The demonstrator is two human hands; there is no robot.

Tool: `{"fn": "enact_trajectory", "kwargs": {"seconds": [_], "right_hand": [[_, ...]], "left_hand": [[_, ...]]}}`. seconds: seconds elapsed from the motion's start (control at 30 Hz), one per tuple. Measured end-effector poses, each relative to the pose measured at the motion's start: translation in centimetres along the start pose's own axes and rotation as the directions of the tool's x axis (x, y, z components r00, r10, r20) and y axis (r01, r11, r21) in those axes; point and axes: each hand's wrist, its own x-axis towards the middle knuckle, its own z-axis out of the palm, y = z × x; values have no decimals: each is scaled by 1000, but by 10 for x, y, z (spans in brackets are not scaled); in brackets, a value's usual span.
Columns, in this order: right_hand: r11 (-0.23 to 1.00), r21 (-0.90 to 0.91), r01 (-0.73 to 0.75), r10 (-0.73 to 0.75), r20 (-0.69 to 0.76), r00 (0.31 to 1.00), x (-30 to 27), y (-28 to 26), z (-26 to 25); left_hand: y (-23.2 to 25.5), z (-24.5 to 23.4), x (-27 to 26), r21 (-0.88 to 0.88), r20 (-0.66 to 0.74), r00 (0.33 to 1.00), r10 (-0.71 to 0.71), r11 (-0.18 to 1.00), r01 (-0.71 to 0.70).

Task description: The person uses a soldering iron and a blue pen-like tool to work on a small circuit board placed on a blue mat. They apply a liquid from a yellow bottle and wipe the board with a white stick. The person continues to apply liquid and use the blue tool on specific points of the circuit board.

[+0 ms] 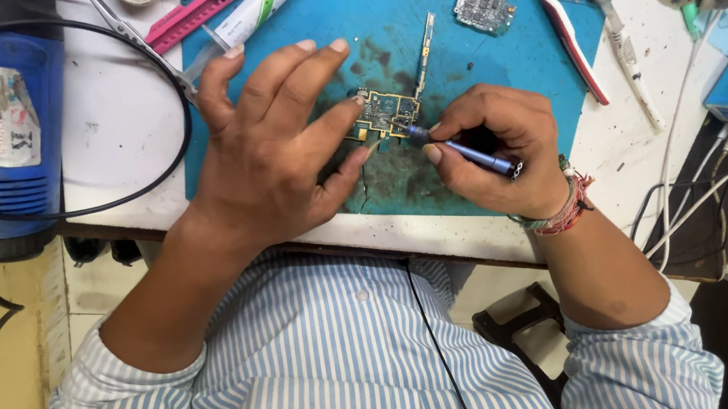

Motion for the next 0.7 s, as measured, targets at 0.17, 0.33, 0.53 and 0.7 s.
{"fn": "enact_trajectory", "kwargs": {"seconds": [0.17, 0.33, 0.53, 0.7], "right_hand": [[991, -89, 97, -96, 18, 995, 5, -4, 1], [987, -108, 120, -116, 43, 992, 7, -4, -1], [981, -128, 148, -141, 64, 988, 8, -4, -1], [982, -133, 137, -130, 58, 990, 6, -4, -2]], "left_hand": [[-2, 2, 3, -23, 35, 999, -12, 1000, 13], [-3, 5, 1, -14, 32, 999, -22, 1000, 22], [-5, 6, 1, 8, 30, 1000, -9, 1000, 9], [-5, 7, 1, 9, 25, 1000, -5, 1000, 5]]}}
